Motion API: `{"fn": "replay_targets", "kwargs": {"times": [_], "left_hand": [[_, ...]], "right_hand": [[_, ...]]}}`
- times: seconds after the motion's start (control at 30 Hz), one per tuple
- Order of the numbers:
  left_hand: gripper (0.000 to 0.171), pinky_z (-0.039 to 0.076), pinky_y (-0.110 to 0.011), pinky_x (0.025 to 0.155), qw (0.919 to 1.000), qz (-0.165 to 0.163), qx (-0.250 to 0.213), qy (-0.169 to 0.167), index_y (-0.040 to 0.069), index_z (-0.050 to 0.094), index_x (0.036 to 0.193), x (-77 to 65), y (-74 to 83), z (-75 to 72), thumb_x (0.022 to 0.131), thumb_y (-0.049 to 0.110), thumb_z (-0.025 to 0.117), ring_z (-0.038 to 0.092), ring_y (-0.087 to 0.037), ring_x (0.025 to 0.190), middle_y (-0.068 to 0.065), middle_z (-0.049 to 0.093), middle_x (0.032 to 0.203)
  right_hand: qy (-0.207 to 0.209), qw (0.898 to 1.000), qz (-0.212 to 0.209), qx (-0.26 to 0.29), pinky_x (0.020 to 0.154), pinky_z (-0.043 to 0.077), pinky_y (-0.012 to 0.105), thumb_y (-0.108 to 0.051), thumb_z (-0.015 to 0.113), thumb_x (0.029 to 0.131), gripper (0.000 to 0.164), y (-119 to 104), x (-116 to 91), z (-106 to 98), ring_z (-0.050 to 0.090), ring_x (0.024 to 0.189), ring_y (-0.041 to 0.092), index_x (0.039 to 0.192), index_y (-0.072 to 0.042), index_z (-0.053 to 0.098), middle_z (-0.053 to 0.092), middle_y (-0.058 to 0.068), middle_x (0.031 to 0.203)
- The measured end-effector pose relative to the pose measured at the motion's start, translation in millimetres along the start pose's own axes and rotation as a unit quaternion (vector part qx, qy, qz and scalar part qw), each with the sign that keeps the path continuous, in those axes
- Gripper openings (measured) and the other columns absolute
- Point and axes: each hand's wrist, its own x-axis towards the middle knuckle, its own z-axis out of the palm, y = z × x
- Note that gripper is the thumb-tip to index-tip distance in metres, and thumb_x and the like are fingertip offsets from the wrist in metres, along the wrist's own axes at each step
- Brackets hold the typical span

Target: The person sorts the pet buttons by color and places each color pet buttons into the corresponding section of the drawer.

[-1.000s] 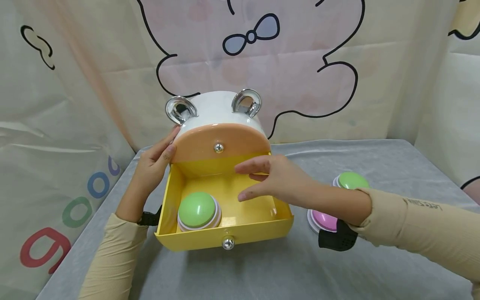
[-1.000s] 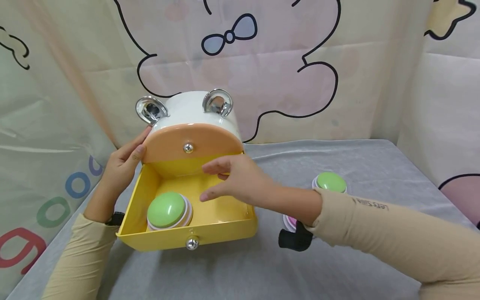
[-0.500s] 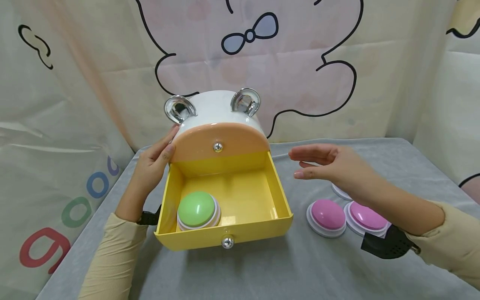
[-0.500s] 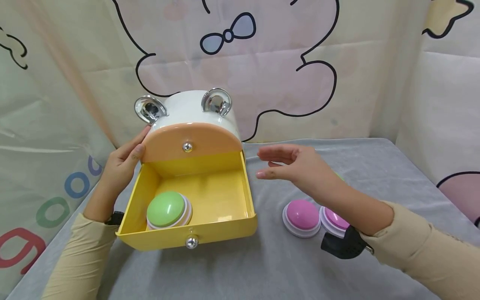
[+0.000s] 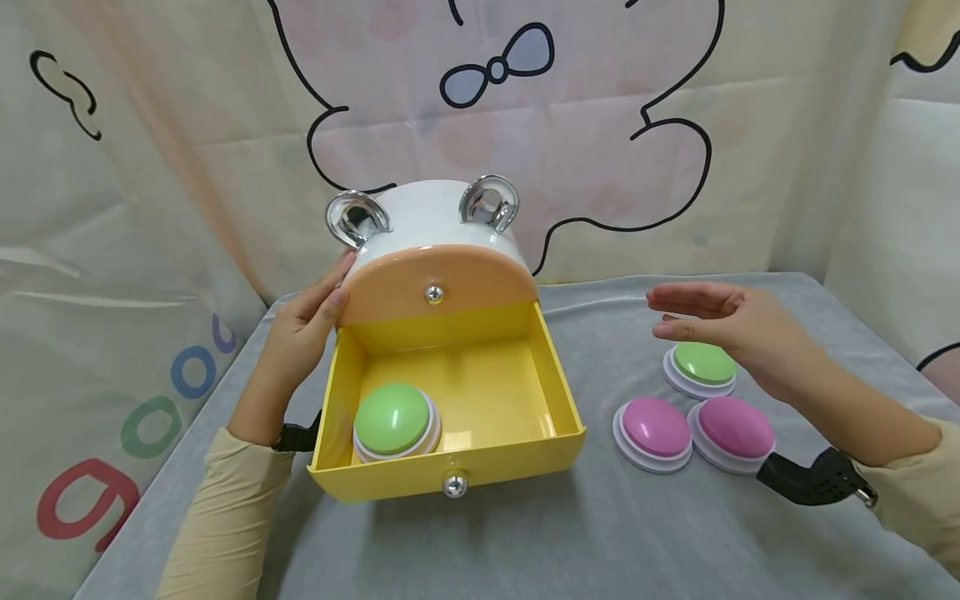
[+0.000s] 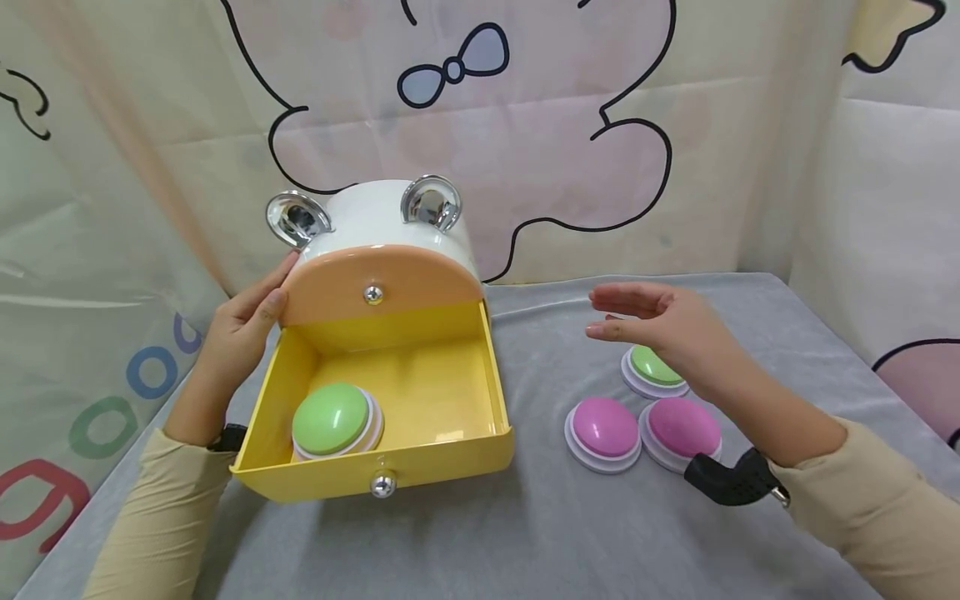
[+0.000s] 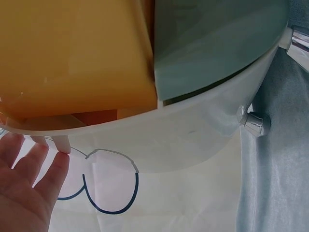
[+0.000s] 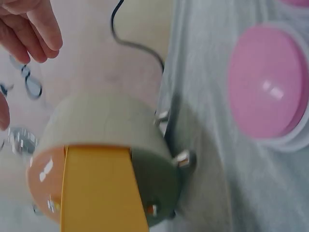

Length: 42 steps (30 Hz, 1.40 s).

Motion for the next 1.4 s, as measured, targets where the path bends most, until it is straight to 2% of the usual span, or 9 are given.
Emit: {"fn": "replay_targets", "kwargs": {"times": [0.47,0.6,0.8,0.9,0.93,1.03,1.1,1.17,1.4], "left_hand": [[0.044,0.033,-0.043,0.121,1.0,0.0,-0.001,0.001,0.037,0.041,0.15,-0.6,-0.7,0.4,0.107,0.034,0.044,0.034,-0.012,0.149,0.011,0.038,0.159],[0.043,0.033,-0.044,0.12,1.0,0.002,0.002,0.002,0.037,0.041,0.15,-0.7,-0.2,1.1,0.106,0.033,0.044,0.035,-0.013,0.149,0.011,0.039,0.158],[0.044,0.033,-0.045,0.12,1.0,0.003,0.003,0.001,0.037,0.041,0.15,-0.1,-0.3,1.3,0.107,0.033,0.044,0.035,-0.014,0.149,0.011,0.038,0.159],[0.044,0.033,-0.044,0.121,1.0,0.004,0.005,0.0,0.037,0.04,0.15,-0.2,-1.3,0.8,0.107,0.033,0.044,0.034,-0.013,0.149,0.011,0.038,0.159],[0.044,0.032,-0.044,0.121,1.0,0.004,0.006,0.0,0.037,0.04,0.15,0.0,-1.4,0.9,0.107,0.034,0.044,0.034,-0.013,0.149,0.011,0.038,0.159],[0.044,0.032,-0.043,0.121,1.0,0.001,0.005,-0.001,0.038,0.04,0.15,0.2,-1.9,1.2,0.107,0.034,0.043,0.034,-0.012,0.149,0.012,0.037,0.159],[0.044,0.033,-0.043,0.121,1.0,-0.002,0.005,-0.001,0.038,0.04,0.15,0.1,-1.9,1.2,0.107,0.035,0.043,0.034,-0.012,0.149,0.012,0.037,0.159],[0.044,0.033,-0.045,0.12,1.0,-0.005,0.003,-0.002,0.038,0.04,0.15,0.0,-2.1,1.1,0.107,0.035,0.043,0.033,-0.012,0.15,0.013,0.037,0.159],[0.044,0.033,-0.045,0.121,1.0,-0.006,-0.001,-0.002,0.039,0.04,0.15,0.3,-1.7,1.2,0.106,0.035,0.044,0.033,-0.011,0.149,0.013,0.037,0.159]], "right_hand": [[0.003,0.999,0.036,-0.014,0.08,0.045,0.001,-0.028,0.062,0.099,0.054,75,13,-42,0.055,0.103,-0.021,0.146,-0.01,0.044,0.058,-0.04,0.112],[0.0,0.999,0.045,-0.019,0.079,0.043,0.002,-0.026,0.064,0.098,0.052,95,16,-52,0.053,0.102,-0.024,0.145,-0.013,0.044,0.056,-0.042,0.11],[-0.019,0.996,0.069,-0.049,0.078,0.042,0.004,-0.03,0.067,0.096,0.07,117,19,-56,0.048,0.1,-0.029,0.153,-0.006,0.035,0.052,-0.047,0.108],[-0.033,0.995,0.08,-0.059,0.105,0.047,0.028,-0.031,0.068,0.095,0.077,126,21,-55,0.051,0.107,-0.023,0.155,-0.002,0.029,0.05,-0.047,0.109],[-0.037,0.994,0.084,-0.065,0.11,0.044,0.039,-0.032,0.068,0.094,0.078,129,22,-55,0.051,0.112,-0.02,0.155,-0.002,0.029,0.051,-0.043,0.118],[-0.053,0.991,0.093,-0.077,0.109,0.028,0.072,-0.032,0.069,0.094,0.082,134,23,-52,0.046,0.141,0.016,0.155,0.0,0.026,0.051,-0.011,0.149],[-0.062,0.99,0.095,-0.087,0.109,0.028,0.073,-0.031,0.07,0.093,0.084,135,24,-49,0.027,0.148,0.043,0.156,0.002,0.024,0.036,0.016,0.159],[-0.069,0.989,0.097,-0.09,0.108,0.027,0.074,-0.03,0.07,0.093,0.087,136,25,-46,0.019,0.144,0.055,0.156,0.003,0.021,0.023,0.032,0.159],[-0.071,0.986,0.114,-0.098,0.11,0.026,0.073,-0.031,0.073,0.09,0.094,140,27,-41,0.018,0.143,0.058,0.157,0.003,0.016,0.017,0.037,0.158]]}}
